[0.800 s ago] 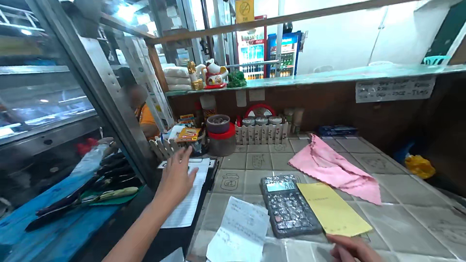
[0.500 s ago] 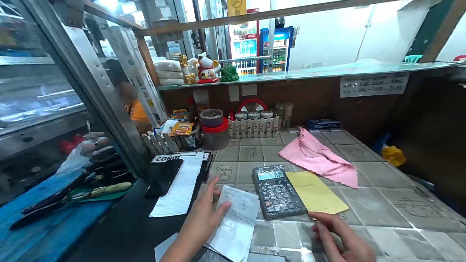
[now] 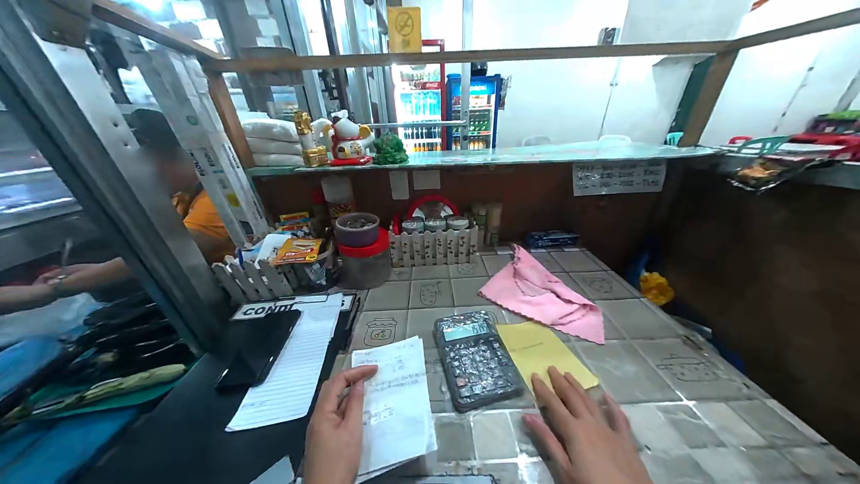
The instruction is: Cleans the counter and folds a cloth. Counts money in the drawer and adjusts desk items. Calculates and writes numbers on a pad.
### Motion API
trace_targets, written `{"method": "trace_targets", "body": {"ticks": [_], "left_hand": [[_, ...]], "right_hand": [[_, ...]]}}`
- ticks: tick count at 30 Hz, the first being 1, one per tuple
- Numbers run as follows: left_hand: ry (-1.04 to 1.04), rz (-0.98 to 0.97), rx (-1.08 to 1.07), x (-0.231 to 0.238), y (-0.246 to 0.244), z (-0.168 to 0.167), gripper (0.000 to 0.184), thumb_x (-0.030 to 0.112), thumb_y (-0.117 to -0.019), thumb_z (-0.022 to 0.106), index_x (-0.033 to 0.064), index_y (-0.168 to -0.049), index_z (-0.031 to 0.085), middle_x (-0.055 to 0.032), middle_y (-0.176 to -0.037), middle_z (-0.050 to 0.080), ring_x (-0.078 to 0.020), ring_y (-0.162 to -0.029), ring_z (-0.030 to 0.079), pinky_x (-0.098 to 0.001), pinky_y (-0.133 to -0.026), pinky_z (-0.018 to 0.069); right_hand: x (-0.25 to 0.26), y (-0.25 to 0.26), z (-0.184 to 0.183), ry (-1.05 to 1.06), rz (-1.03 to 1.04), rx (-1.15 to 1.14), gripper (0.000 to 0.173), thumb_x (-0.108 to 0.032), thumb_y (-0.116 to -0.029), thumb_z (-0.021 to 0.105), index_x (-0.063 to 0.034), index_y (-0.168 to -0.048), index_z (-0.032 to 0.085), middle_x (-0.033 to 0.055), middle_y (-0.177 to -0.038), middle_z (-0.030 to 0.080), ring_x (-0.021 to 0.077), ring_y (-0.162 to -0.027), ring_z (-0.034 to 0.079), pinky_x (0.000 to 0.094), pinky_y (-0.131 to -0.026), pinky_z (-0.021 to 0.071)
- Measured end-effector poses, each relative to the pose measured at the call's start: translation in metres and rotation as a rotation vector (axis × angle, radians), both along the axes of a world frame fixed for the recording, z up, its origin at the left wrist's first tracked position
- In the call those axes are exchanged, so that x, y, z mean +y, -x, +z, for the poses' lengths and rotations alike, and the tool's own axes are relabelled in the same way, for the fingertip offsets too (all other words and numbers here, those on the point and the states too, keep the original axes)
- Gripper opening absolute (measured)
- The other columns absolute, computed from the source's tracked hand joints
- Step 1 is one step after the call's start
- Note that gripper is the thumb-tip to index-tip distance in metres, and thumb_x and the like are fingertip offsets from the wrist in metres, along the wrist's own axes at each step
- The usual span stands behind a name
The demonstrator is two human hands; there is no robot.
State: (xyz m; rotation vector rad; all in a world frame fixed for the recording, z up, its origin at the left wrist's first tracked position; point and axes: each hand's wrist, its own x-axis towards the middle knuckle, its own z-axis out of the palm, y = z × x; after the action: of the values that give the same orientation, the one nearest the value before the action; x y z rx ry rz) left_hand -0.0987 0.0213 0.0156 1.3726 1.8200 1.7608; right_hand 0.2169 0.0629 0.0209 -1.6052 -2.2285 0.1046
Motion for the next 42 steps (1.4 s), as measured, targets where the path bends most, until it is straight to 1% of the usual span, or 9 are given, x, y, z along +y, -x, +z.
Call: {"method": "trace_targets", "body": {"ticks": [5, 11, 20, 22, 27, 31, 34, 38, 42], "left_hand": [[-0.032, -0.088, -0.09, 0.002, 0.003, -0.002, 0.033, 0.012, -0.0982, 0.059, 0.0065, -0.13, 0.065, -0.0116, -0.138, 0.062, -0.0214, -0.125, 0.061, -0.0352, -0.097, 0.0559], [-0.028, -0.199, -0.115, 0.001, 0.006, -0.001, 0.048, -0.005, -0.0897, 0.048, 0.0042, -0.136, 0.061, -0.0101, -0.14, 0.061, -0.0198, -0.115, 0.065, -0.0331, -0.091, 0.0574], [-0.01, -0.223, -0.146, 0.002, 0.005, -0.001, 0.049, -0.011, -0.0895, 0.044, -0.0016, -0.136, 0.057, -0.0144, -0.142, 0.059, -0.0196, -0.115, 0.066, -0.0339, -0.094, 0.0567], [-0.025, -0.184, -0.133, 0.004, 0.005, -0.003, 0.048, -0.011, -0.0892, 0.046, -0.0027, -0.136, 0.058, -0.0167, -0.14, 0.059, -0.0194, -0.113, 0.065, -0.0327, -0.093, 0.0563], [-0.036, -0.124, -0.049, 0.002, 0.007, -0.009, 0.046, -0.006, -0.0924, 0.049, -0.0025, -0.138, 0.059, -0.0208, -0.139, 0.058, -0.0204, -0.114, 0.064, -0.0322, -0.095, 0.0544], [-0.069, -0.143, -0.026, 0.003, 0.01, -0.014, 0.045, -0.004, -0.093, 0.049, -0.0042, -0.137, 0.058, -0.0225, -0.138, 0.059, -0.0207, -0.114, 0.063, -0.0331, -0.095, 0.0532], [-0.083, -0.17, -0.027, 0.005, 0.016, -0.017, 0.046, -0.004, -0.0939, 0.048, -0.0075, -0.139, 0.054, -0.0255, -0.14, 0.056, -0.0229, -0.122, 0.06, -0.0339, -0.101, 0.0512], [-0.071, -0.072, 0.203, 0.004, 0.017, -0.018, 0.053, 0.003, -0.0932, 0.057, -0.0056, -0.145, 0.05, -0.0347, -0.154, 0.038, -0.0421, -0.143, 0.04, -0.0487, -0.114, 0.0397], [-0.16, 0.103, 0.55, 0.0, -0.01, 0.007, 0.05, 0.018, -0.0927, 0.06, -0.0017, -0.138, 0.058, -0.038, -0.153, 0.036, -0.0521, -0.145, 0.031, -0.057, -0.121, 0.0233]], "right_hand": [[-0.018, -0.007, -0.001, -0.052, -0.054, -0.097, 0.069, -0.07, -0.0996, 0.04, -0.0249, -0.148, 0.059, 0.0187, -0.148, 0.056, 0.0446, -0.135, 0.051, 0.0742, -0.106, 0.0295], [-0.01, -0.003, 0.0, -0.085, 0.087, 0.088, 0.049, -0.052, -0.103, 0.053, -0.0246, -0.143, 0.063, 0.0142, -0.141, 0.061, 0.0399, -0.13, 0.055, 0.0702, -0.105, 0.0322], [0.174, -0.008, 0.039, 0.125, 0.157, 0.075, 0.04, -0.024, -0.1036, 0.057, -0.0113, -0.141, 0.061, 0.0203, -0.139, 0.059, 0.0398, -0.127, 0.057, 0.0627, -0.106, 0.044], [0.197, -0.01, 0.036, 0.143, 0.109, -0.008, 0.039, -0.032, -0.1026, 0.06, -0.0121, -0.136, 0.064, 0.019, -0.138, 0.059, 0.0396, -0.131, 0.053, 0.0655, -0.109, 0.0385], [0.208, -0.056, 0.035, 0.017, -0.026, -0.016, 0.029, -0.013, -0.0954, 0.066, -0.0066, -0.124, 0.069, 0.024, -0.122, 0.064, 0.0466, -0.119, 0.058, 0.0677, -0.096, 0.047], [0.174, -0.144, 0.018, 0.114, 0.015, 0.065, 0.045, -0.005, -0.0939, 0.061, -0.0165, -0.137, 0.065, 0.0249, -0.135, 0.06, 0.0479, -0.127, 0.054, 0.0685, -0.106, 0.0406], [0.102, -0.207, 0.012, 0.177, 0.195, 0.165, 0.039, -0.002, -0.0927, 0.056, -0.0158, -0.125, 0.074, 0.0215, -0.135, 0.062, 0.0417, -0.129, 0.055, 0.0634, -0.11, 0.0398], [0.013, -0.286, 0.05, 0.507, 0.255, 0.026, 0.023, 0.005, -0.0878, 0.063, -0.001, -0.104, 0.077, 0.0207, -0.11, 0.07, 0.0353, -0.107, 0.065, 0.0562, -0.097, 0.0499], [-0.025, -0.309, 0.129, 0.66, -0.054, -0.378, 0.013, -0.003, -0.0925, 0.068, -0.0034, -0.103, 0.077, 0.023, -0.097, 0.072, 0.0436, -0.092, 0.068, 0.0682, -0.082, 0.051]]}}
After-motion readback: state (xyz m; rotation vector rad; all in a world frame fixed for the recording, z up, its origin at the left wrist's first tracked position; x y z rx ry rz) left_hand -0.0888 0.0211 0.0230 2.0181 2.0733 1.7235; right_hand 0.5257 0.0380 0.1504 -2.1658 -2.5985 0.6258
